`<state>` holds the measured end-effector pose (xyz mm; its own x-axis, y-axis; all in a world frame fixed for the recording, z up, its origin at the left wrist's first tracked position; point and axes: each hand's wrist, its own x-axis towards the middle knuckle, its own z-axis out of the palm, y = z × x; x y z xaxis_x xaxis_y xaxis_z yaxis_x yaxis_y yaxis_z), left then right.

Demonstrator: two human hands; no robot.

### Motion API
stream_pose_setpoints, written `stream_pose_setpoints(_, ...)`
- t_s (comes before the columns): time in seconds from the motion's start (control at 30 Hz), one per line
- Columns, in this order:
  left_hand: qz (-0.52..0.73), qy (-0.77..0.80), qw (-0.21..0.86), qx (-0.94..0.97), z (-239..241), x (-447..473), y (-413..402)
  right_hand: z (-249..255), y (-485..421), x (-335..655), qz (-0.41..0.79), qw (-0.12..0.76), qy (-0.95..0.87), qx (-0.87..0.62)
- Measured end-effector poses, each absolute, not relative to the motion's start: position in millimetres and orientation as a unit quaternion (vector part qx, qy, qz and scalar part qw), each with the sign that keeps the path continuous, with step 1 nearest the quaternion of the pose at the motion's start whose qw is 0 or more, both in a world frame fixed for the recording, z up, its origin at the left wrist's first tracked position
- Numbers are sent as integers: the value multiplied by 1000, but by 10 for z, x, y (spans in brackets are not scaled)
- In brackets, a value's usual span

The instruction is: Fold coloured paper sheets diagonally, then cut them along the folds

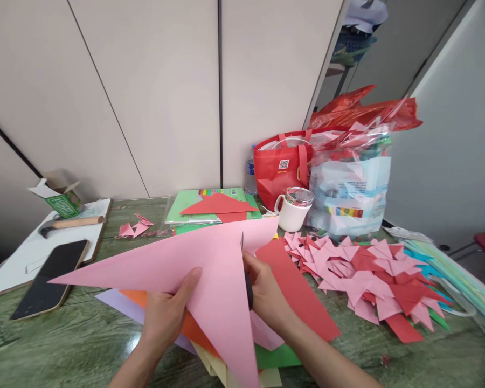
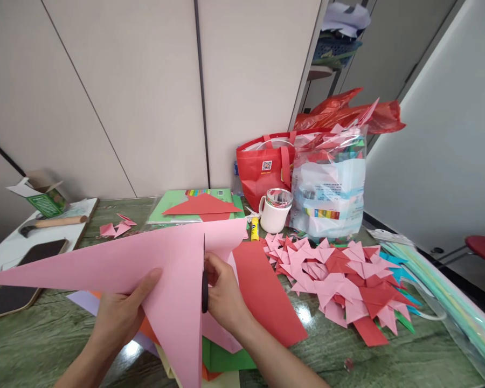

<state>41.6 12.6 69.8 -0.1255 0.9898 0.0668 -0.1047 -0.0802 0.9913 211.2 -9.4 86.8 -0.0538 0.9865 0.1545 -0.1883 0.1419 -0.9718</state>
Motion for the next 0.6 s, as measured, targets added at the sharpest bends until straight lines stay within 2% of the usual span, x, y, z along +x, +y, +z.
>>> stream_pose_setpoints(0.6,584,482,484,439,695,517,95,788,-111,2159,527,565,-487,-407)
